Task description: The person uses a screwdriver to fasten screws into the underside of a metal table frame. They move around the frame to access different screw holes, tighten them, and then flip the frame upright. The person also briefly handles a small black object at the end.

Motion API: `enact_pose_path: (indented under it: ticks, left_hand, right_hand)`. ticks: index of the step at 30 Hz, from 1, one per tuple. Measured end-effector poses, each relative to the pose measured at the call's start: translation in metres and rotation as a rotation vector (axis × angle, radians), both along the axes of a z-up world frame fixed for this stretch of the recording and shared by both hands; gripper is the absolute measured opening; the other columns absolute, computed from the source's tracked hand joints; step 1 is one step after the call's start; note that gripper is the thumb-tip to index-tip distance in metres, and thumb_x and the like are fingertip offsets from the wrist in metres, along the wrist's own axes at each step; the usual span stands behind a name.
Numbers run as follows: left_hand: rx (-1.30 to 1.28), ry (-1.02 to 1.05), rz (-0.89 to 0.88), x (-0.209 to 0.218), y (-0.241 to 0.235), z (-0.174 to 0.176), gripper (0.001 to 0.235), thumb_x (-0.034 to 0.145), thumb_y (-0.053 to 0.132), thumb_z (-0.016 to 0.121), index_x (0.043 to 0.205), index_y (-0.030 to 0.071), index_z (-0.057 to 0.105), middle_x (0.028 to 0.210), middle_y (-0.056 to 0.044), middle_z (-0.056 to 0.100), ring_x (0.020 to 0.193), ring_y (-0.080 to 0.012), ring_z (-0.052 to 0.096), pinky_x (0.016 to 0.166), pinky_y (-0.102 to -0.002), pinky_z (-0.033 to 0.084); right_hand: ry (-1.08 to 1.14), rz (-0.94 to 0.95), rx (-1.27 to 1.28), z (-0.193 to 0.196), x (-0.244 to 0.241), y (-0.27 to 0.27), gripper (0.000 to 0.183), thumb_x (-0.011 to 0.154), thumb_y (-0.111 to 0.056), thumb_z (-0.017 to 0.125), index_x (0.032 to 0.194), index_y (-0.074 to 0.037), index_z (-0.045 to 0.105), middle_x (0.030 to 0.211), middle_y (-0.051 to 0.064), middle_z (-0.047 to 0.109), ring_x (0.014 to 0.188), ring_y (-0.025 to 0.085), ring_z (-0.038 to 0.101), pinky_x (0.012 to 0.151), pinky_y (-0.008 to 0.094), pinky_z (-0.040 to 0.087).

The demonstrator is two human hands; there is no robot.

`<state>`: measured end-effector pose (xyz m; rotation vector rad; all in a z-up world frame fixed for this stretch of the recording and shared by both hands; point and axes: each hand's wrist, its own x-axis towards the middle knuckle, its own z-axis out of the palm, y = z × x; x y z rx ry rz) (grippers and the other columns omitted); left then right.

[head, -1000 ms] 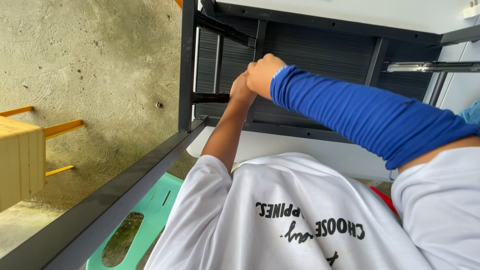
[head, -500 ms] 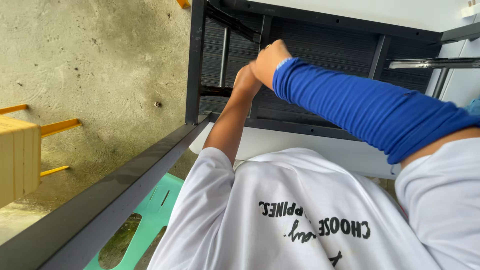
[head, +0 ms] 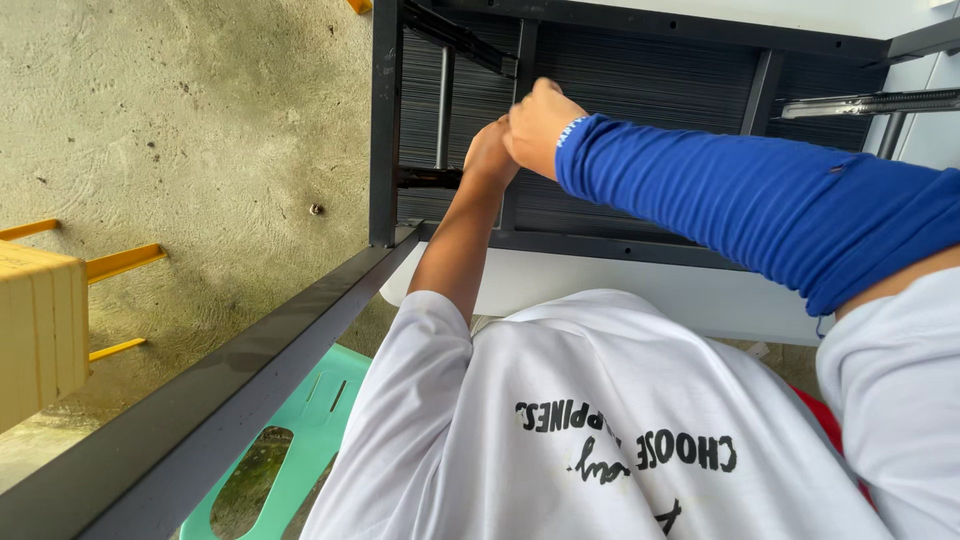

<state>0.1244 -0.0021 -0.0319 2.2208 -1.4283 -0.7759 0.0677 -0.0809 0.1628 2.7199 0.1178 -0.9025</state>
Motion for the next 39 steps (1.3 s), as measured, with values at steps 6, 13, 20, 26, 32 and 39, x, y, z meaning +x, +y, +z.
enact_pose_path:
  ticks: [6, 13, 20, 26, 32, 39]
  left_hand:
    - [0.081, 0.042, 0.165, 0.001, -0.004, 0.001, 0.027, 0.091, 0.009, 0.055, 0.112, 0.008, 0.072, 0.117, -0.014, 0.072, 0.108, -0.0336, 0.067, 0.093, -0.043, 0.055]
    - [0.122, -0.083, -0.041, 0.0, -0.004, 0.008, 0.028, 0.1, 0.019, 0.052, 0.115, 0.002, 0.068, 0.116, -0.018, 0.071, 0.108, -0.0315, 0.07, 0.091, -0.042, 0.057]
    - [0.263, 0.026, 0.204, 0.006, -0.005, 0.018, 0.049, 0.079, 0.02, 0.072, 0.121, 0.001, 0.055, 0.117, -0.017, 0.067, 0.106, -0.0298, 0.069, 0.086, -0.037, 0.062]
    - [0.264, -0.098, 0.109, 0.003, -0.005, 0.012, 0.03, 0.093, 0.024, 0.063, 0.117, 0.005, 0.065, 0.111, -0.015, 0.072, 0.102, -0.0297, 0.073, 0.082, -0.04, 0.062]
    - [0.303, -0.045, 0.103, -0.002, -0.005, -0.006, 0.025, 0.099, 0.024, 0.056, 0.096, 0.009, 0.076, 0.099, -0.012, 0.077, 0.093, -0.0305, 0.074, 0.081, -0.042, 0.061]
    - [0.305, -0.067, 0.113, -0.006, -0.01, -0.017, 0.026, 0.099, 0.019, 0.053, 0.095, 0.009, 0.076, 0.1, -0.013, 0.077, 0.095, -0.0318, 0.074, 0.082, -0.044, 0.06]
  right_hand:
    - [0.116, -0.945, 0.351, 0.014, 0.023, -0.014, 0.029, 0.1, -0.022, 0.058, 0.11, 0.001, 0.074, 0.099, 0.025, 0.076, 0.09, 0.036, 0.075, 0.078, 0.044, 0.058]
    - [0.017, -0.113, 0.095, 0.008, 0.0, -0.003, 0.041, 0.082, -0.019, 0.071, 0.118, -0.001, 0.071, 0.108, 0.021, 0.072, 0.095, 0.032, 0.075, 0.077, 0.042, 0.061]
    - [-0.045, -0.847, 0.279, -0.003, 0.012, -0.009, 0.028, 0.096, -0.021, 0.064, 0.11, 0.0, 0.077, 0.101, 0.025, 0.076, 0.094, 0.038, 0.075, 0.082, 0.046, 0.061]
    - [0.05, -0.62, 0.207, 0.007, 0.01, 0.001, 0.043, 0.078, -0.032, 0.074, 0.107, -0.001, 0.069, 0.092, 0.02, 0.073, 0.083, 0.036, 0.074, 0.07, 0.048, 0.06]
    - [0.155, -0.791, 0.254, -0.025, 0.022, -0.004, 0.03, 0.089, -0.019, 0.063, 0.106, 0.003, 0.075, 0.095, 0.025, 0.075, 0.086, 0.037, 0.077, 0.077, 0.048, 0.062]
    - [0.048, -0.721, 0.236, -0.013, 0.018, -0.021, 0.032, 0.096, -0.024, 0.061, 0.109, 0.002, 0.073, 0.095, 0.025, 0.075, 0.085, 0.037, 0.074, 0.078, 0.047, 0.06]
